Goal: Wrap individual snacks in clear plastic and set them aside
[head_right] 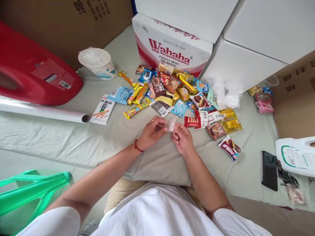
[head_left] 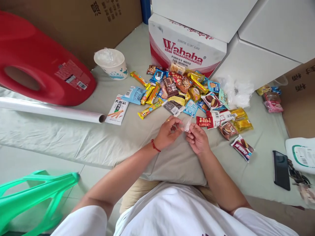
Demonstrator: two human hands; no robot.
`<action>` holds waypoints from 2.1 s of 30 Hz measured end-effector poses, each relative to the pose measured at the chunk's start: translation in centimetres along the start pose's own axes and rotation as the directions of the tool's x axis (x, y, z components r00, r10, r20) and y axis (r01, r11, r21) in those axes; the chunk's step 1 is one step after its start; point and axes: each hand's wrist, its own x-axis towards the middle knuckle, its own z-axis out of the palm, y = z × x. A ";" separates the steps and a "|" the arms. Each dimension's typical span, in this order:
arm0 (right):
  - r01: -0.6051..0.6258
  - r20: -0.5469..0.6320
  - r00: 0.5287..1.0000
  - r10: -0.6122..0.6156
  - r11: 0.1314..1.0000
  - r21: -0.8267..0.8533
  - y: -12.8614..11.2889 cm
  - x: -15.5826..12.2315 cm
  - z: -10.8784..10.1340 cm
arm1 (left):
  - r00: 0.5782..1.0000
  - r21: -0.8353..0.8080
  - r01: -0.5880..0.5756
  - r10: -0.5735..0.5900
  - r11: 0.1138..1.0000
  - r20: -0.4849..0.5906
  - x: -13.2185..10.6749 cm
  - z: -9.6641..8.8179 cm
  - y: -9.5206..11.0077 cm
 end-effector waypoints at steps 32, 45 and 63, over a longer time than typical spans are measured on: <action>0.652 0.458 0.722 -0.518 0.289 -0.701 -2.0 -1.8 -3.0 | 0.883 -0.438 0.350 -0.447 0.828 -0.140 1.5 -1.1 -0.1; 0.336 0.076 0.884 -0.461 0.515 -0.789 -0.3 -1.7 -3.1 | 0.875 -0.682 0.375 -0.482 0.628 0.037 1.3 -2.1 1.6; 0.383 0.181 0.903 -0.391 0.535 -0.753 0.3 -2.1 -1.3 | 0.935 -0.306 0.353 -0.332 0.884 0.122 -0.8 0.2 1.7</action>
